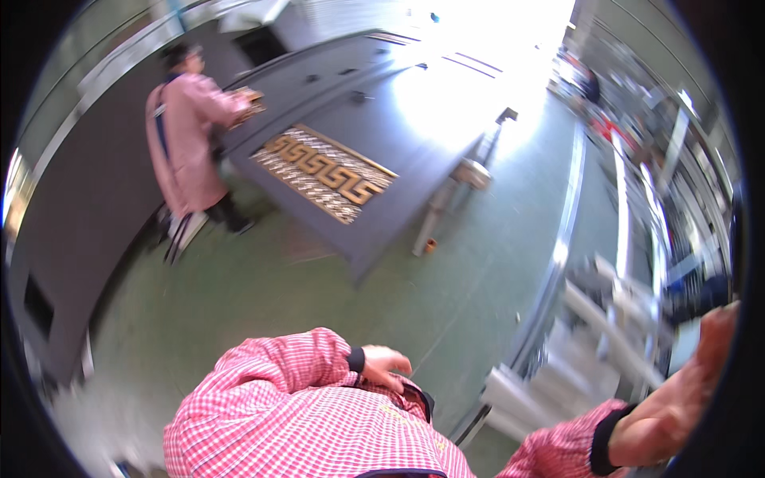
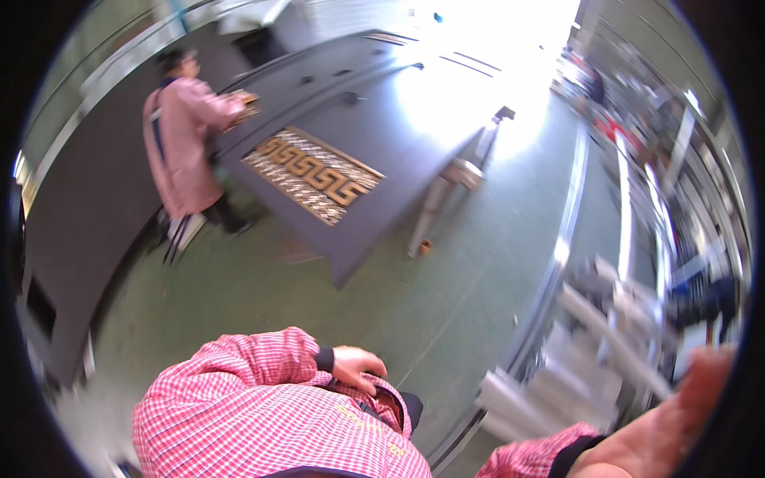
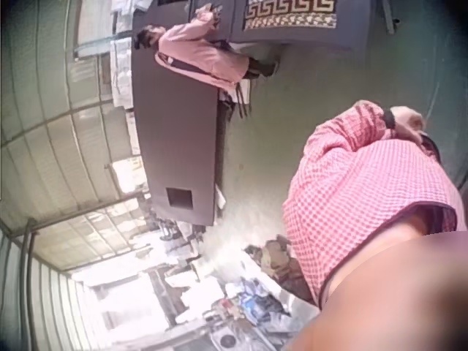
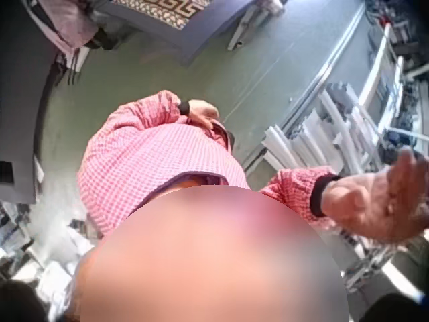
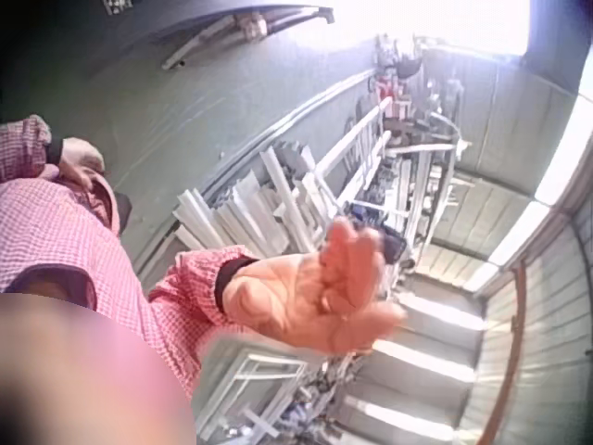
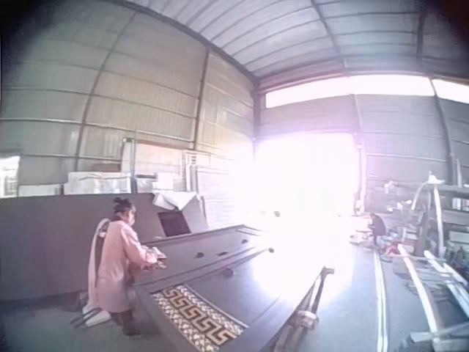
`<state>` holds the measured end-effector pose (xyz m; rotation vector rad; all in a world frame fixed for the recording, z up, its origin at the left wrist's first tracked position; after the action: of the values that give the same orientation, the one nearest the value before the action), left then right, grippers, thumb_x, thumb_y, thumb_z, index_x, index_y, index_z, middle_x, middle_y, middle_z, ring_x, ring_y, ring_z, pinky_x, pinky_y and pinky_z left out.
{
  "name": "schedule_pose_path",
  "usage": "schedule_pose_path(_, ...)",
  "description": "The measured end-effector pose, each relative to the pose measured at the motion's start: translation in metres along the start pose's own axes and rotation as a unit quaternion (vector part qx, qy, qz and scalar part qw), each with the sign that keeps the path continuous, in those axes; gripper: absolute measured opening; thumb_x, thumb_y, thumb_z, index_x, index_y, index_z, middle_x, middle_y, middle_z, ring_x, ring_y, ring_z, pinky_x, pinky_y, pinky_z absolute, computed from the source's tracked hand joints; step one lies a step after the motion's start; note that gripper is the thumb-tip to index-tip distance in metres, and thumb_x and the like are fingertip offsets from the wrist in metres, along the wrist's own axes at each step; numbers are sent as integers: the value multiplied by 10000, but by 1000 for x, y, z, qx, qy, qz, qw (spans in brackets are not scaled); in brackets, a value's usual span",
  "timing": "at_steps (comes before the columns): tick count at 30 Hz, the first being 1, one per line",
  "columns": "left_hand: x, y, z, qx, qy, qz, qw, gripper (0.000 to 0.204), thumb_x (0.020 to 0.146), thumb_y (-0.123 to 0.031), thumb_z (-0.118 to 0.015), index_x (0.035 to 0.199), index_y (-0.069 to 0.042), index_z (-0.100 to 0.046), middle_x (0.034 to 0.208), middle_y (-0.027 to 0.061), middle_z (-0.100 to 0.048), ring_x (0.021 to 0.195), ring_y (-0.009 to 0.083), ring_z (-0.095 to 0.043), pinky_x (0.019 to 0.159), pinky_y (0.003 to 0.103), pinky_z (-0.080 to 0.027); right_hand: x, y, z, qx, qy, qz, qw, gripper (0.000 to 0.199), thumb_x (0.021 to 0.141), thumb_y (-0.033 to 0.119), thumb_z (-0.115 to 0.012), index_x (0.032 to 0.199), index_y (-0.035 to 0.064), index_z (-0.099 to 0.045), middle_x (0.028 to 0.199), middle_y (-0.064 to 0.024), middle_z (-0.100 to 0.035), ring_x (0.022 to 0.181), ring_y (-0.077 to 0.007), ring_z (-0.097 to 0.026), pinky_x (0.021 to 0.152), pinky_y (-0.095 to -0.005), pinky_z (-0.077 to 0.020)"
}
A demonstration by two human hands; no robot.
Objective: The person applies gold leaf to a decorative Greek key pattern on a large dark panel using a small tool. They then walk through the workshop, pick up a roll of material, and place it on a table.
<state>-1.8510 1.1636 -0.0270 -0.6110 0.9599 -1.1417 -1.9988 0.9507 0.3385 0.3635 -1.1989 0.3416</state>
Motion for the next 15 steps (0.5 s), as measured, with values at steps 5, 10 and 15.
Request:
schedule_pose_path(5, 2, 21, -2, 41, -99, 129, 986, 354, 674, -202, -628, 1024, -177, -583, 1024, 94, -582, 966, 294, -556, 783, 429, -458, -112, -123, -131, 206, 271, -309, 888, 184, 795, 21, -578, 979, 25, -567, 1031, -67, -557, 948, -170, -527, 848, -295, -413)
schedule_pose_path(10, -2, -6, -1, 8, -354, 230, 907, 201, 627, -125, -592, 827, -120, -613, 778, 93, -621, 774, 309, -600, 646, 432, -470, -225, -119, -211, 460, 514, -378, 617, 228, 853, 33, -560, 1075, -17, -563, 991, -78, -599, 925, -153, -550, 830, -276, -439)
schedule_pose_path(15, 10, -38, -29, -5, -498, 353, 792, 114, 697, -182, -545, 751, -99, -602, 747, 97, -612, 737, 311, -599, 612, 440, -471, -259, -75, -244, 570, 646, -101, 497, 235, 826, 33, -521, 1049, -1, -590, 981, -159, -612, 893, -262, -602, 792, -309, -464)
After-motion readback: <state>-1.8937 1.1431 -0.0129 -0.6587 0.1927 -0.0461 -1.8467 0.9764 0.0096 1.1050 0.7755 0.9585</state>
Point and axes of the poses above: each hand's wrist, its own x-axis towards the middle knuckle, its own z-axis out of the back of the hand, y = z × x, the point moved 2 cm from there along x, towards the middle knuckle
